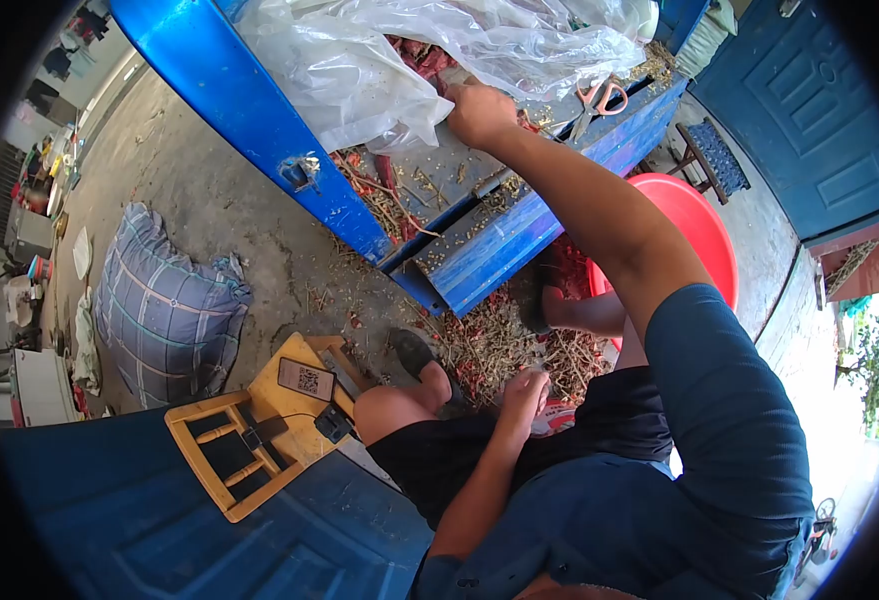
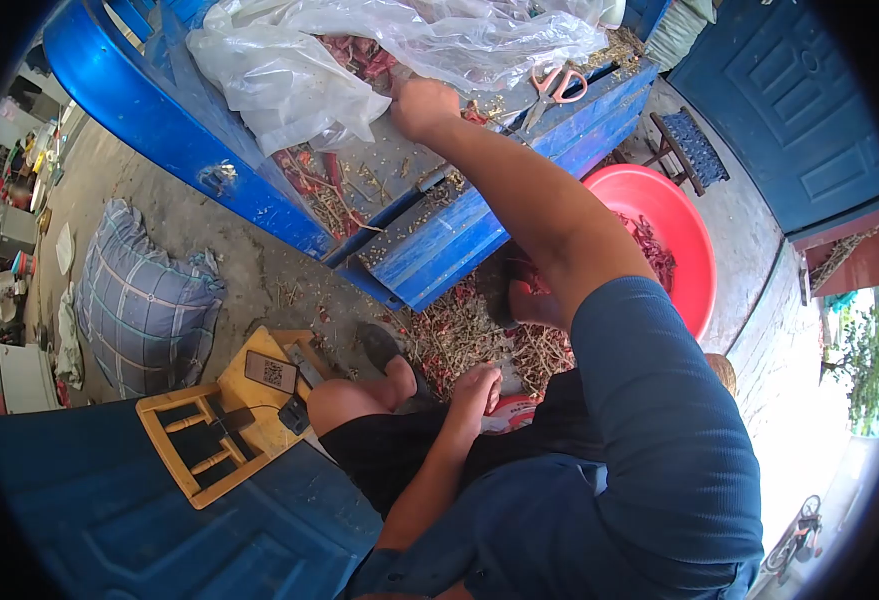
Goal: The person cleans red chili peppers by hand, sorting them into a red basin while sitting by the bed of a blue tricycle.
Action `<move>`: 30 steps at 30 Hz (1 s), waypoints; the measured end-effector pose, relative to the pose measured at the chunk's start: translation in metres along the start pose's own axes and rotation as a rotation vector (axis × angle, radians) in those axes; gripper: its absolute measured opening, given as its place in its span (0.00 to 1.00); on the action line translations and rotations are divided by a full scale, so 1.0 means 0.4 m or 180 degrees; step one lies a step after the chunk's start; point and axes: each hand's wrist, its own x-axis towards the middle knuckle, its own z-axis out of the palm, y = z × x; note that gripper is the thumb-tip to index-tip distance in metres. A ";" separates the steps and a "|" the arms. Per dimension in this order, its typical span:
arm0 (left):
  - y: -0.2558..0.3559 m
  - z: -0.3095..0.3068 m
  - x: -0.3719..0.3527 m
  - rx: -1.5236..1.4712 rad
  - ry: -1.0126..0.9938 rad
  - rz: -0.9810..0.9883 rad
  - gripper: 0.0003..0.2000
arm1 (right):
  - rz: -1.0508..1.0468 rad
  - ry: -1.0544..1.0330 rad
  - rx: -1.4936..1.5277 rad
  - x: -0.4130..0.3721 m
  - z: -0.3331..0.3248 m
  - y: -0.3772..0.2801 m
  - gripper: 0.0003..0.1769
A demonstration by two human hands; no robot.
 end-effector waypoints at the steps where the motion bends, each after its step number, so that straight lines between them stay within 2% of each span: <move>1: 0.006 0.007 0.002 0.0053 0.0016 0.0004 0.08 | -0.0062 -0.0004 -0.0015 -0.013 -0.016 0.011 0.17; 2: -0.014 0.001 0.016 0.0081 0.0003 -0.0027 0.08 | -0.0049 0.0020 -0.0029 -0.032 -0.022 0.027 0.17; 4: -0.021 0.008 0.018 0.0122 -0.0081 -0.0025 0.08 | -0.0530 0.0772 0.0101 -0.084 -0.035 0.057 0.14; 5: -0.026 0.012 0.017 0.0155 -0.0135 -0.0023 0.09 | -0.0518 0.0792 0.0093 -0.107 -0.045 0.073 0.14; 7: -0.038 0.020 0.015 0.0254 -0.0130 -0.0003 0.09 | -0.0322 0.0382 0.0441 -0.153 -0.083 0.084 0.13; 9: -0.056 0.025 0.021 0.0398 -0.0071 -0.0020 0.09 | -0.0251 0.0413 0.0618 -0.192 -0.094 0.114 0.12; 12: -0.080 0.017 0.025 0.0475 -0.0049 0.0068 0.08 | -0.0071 0.0654 0.2515 -0.319 -0.117 0.166 0.11; 15: -0.085 0.000 0.037 0.0562 -0.0075 -0.0130 0.09 | 0.0627 -0.0083 0.4339 -0.556 -0.111 0.239 0.12; 16: -0.081 0.006 0.039 0.0668 0.0039 -0.0193 0.10 | 0.1089 -0.0298 0.4523 -0.650 -0.093 0.269 0.13; 18: -0.085 0.020 0.031 0.0830 0.0220 -0.0302 0.12 | 0.1211 -0.0421 0.4920 -0.838 -0.019 0.344 0.12; 19: -0.107 0.007 0.046 0.0732 0.0109 -0.0357 0.12 | 0.1647 -0.0516 0.4773 -0.923 0.009 0.372 0.12; 20: -0.112 0.021 0.040 0.1005 0.0180 -0.0330 0.13 | 0.1697 -0.0613 0.4347 -0.998 0.032 0.393 0.15; 21: -0.141 -0.034 0.070 0.0956 0.0135 -0.0542 0.12 | 0.1573 -0.0563 0.3945 -1.060 0.062 0.409 0.13; 22: -0.182 -0.049 0.107 0.0895 0.0132 -0.0759 0.12 | 0.1077 -0.0312 0.3554 -1.110 0.056 0.411 0.11; 23: -0.165 0.076 0.043 0.1050 0.0393 -0.0896 0.13 | 0.1084 -0.0381 0.3111 -1.140 0.061 0.417 0.17; 24: -0.129 0.197 -0.048 0.1209 0.0709 -0.0968 0.13 | 0.1291 -0.0288 0.2997 -1.157 0.059 0.417 0.16; 26: -0.169 0.223 -0.092 0.1578 0.0666 -0.0239 0.13 | 0.1523 -0.0101 0.2965 -1.161 0.026 0.439 0.14; 28: -0.137 0.217 -0.030 0.1694 0.0494 -0.0313 0.12 | 0.2508 -0.1270 0.5710 -1.160 -0.022 0.480 0.09; 29: -0.120 0.165 -0.012 0.1677 0.0377 -0.0392 0.12 | 0.2509 -0.1165 0.5753 -1.162 -0.041 0.488 0.09; 30: -0.086 0.120 0.026 0.1645 0.0274 -0.0474 0.12 | 0.2114 -0.1440 0.5751 -1.163 -0.052 0.488 0.09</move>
